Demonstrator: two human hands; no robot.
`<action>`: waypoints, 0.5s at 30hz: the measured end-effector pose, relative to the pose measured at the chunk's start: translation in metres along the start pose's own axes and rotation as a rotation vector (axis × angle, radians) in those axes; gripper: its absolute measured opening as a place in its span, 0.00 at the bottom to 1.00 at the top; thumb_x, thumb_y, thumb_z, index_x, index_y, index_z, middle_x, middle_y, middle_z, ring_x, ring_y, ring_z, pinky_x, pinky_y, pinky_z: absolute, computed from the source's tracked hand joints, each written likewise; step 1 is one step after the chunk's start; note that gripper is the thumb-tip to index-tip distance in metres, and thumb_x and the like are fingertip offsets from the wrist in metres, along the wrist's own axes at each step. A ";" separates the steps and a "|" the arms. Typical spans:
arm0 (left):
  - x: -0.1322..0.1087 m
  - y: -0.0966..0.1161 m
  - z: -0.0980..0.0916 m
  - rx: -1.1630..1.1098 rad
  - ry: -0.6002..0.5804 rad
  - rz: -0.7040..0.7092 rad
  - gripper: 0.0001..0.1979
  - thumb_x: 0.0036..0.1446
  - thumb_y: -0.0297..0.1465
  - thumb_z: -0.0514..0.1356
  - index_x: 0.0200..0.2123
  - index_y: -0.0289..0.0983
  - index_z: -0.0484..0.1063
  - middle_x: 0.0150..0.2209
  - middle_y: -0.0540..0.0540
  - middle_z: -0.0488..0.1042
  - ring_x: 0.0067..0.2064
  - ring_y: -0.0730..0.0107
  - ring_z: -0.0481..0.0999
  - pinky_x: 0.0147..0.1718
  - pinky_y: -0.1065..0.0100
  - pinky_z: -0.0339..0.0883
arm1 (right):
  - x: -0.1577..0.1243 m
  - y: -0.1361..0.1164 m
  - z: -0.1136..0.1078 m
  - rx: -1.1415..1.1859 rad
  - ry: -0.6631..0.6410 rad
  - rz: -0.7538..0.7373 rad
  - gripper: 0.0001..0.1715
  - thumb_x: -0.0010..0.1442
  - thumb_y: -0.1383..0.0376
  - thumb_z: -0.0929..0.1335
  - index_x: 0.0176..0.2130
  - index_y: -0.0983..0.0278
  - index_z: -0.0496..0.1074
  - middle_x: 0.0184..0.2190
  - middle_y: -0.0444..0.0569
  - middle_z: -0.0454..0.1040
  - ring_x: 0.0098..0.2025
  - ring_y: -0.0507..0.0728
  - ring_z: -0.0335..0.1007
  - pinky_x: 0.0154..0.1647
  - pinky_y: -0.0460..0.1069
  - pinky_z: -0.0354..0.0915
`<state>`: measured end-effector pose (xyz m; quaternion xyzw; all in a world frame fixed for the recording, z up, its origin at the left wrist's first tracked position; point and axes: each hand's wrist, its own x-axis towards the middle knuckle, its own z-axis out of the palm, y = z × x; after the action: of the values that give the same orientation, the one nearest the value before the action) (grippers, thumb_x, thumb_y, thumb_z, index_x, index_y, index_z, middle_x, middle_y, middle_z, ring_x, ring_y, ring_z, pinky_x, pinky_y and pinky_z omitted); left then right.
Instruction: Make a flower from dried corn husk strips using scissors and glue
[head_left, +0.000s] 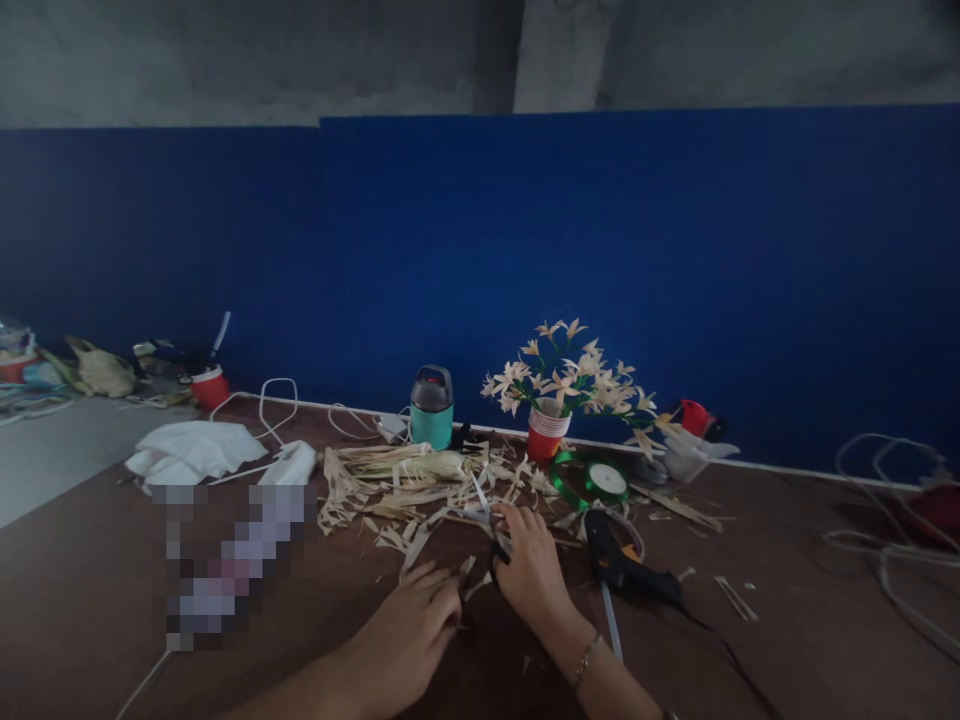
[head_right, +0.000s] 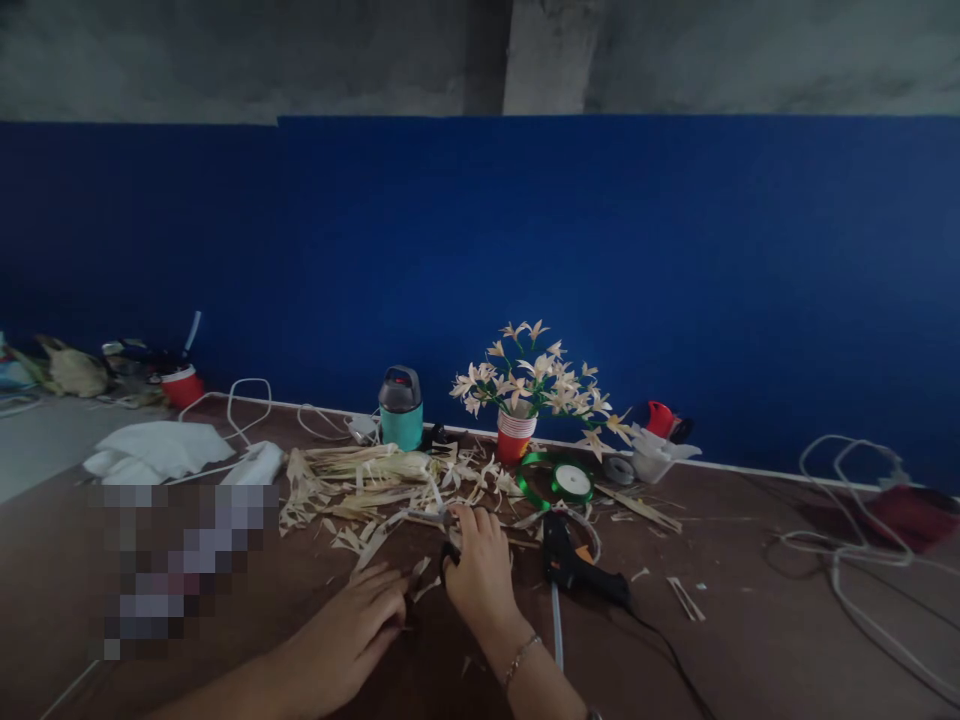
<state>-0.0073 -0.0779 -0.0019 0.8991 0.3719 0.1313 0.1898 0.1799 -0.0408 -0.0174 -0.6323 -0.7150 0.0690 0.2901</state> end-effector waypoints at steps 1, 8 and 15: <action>0.000 0.001 0.001 -0.008 -0.001 0.002 0.09 0.55 0.20 0.51 0.35 0.39 0.63 0.46 0.46 0.70 0.52 0.67 0.66 0.57 0.58 0.51 | -0.001 -0.002 0.000 -0.006 0.011 -0.006 0.27 0.45 0.73 0.64 0.47 0.63 0.65 0.41 0.52 0.68 0.46 0.61 0.61 0.47 0.53 0.57; 0.003 0.004 0.012 0.014 0.040 0.048 0.08 0.57 0.21 0.50 0.36 0.39 0.64 0.56 0.44 0.63 0.59 0.67 0.58 0.58 0.60 0.51 | -0.012 -0.003 0.013 -0.230 0.026 -0.015 0.33 0.51 0.67 0.65 0.56 0.61 0.58 0.51 0.56 0.64 0.55 0.66 0.55 0.50 0.59 0.54; -0.003 -0.004 0.003 0.006 0.054 0.000 0.10 0.54 0.20 0.51 0.35 0.39 0.65 0.55 0.45 0.66 0.59 0.63 0.58 0.57 0.57 0.53 | -0.008 0.001 0.006 -0.357 0.120 0.037 0.36 0.49 0.71 0.64 0.58 0.61 0.56 0.51 0.57 0.63 0.55 0.66 0.54 0.52 0.60 0.52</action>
<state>-0.0111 -0.0783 -0.0071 0.8957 0.3775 0.1547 0.1772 0.1776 -0.0466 -0.0254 -0.6899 -0.6854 -0.0916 0.2140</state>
